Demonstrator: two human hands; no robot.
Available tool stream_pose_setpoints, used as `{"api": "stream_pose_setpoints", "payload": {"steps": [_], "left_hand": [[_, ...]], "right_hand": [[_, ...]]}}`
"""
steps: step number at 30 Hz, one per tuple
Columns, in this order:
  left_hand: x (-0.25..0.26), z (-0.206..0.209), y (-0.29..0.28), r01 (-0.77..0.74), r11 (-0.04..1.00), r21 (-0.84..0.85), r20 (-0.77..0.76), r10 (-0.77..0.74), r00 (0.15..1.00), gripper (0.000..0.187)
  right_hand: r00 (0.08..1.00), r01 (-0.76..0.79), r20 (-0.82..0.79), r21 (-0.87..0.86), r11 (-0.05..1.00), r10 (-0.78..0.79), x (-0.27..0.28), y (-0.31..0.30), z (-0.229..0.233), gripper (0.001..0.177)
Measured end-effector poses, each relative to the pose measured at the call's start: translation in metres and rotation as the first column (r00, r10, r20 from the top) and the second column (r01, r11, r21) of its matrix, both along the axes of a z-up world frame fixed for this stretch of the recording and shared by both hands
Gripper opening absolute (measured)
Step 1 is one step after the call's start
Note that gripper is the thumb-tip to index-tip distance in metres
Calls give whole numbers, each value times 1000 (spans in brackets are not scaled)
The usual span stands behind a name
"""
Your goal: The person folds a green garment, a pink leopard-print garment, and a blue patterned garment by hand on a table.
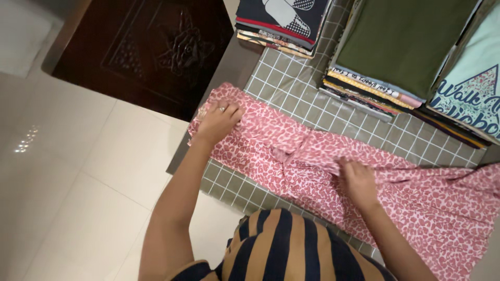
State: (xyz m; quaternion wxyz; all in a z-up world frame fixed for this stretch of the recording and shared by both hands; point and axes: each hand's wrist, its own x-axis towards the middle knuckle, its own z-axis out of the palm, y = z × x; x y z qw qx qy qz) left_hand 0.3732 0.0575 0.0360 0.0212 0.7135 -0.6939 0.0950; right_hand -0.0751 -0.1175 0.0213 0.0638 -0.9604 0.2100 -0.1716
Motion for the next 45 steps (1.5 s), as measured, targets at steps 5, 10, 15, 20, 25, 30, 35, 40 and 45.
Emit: {"api": "stream_pose_setpoints", "payload": {"steps": [5, 10, 15, 20, 25, 30, 35, 40, 45], "left_hand": [[-14, -8, 16, -169, 985, -29, 73, 171, 983, 37], [-25, 10, 19, -219, 972, -82, 50, 223, 973, 32], [-16, 46, -22, -384, 895, -229, -121, 365, 923, 28], [4, 87, -101, -606, 777, 170, -495, 599, 629, 35], [8, 51, -86, -555, 746, -368, -681, 190, 708, 67], [23, 4, -35, -637, 705, 312, -632, 654, 415, 42], [32, -5, -32, -626, 750, 215, -695, 568, 441, 44], [43, -23, -51, -645, 747, 162, -584, 600, 547, 50], [56, -26, -45, -643, 764, 51, -683, 496, 536, 27]], "right_hand": [[998, 56, -16, 59, 997, -56, 13, 15, 30, 41], [994, 111, 4, 63, 992, -112, 5, 20, 43, 43], [901, 434, -171, 373, 820, -399, 1, -5, 15, 35], [903, 393, 36, 327, 859, -427, 13, -62, 11, 35], [935, 326, 182, -103, 940, -305, 50, -49, 16, 47], [994, -92, 74, 258, 962, 75, 128, 6, 9, 39], [994, -26, 90, 709, 705, -54, 224, 17, -5, 50], [990, 125, -65, 798, 590, -121, 276, 12, -15, 43], [964, 262, -257, 867, 424, -70, 285, 7, -9, 22]]}}
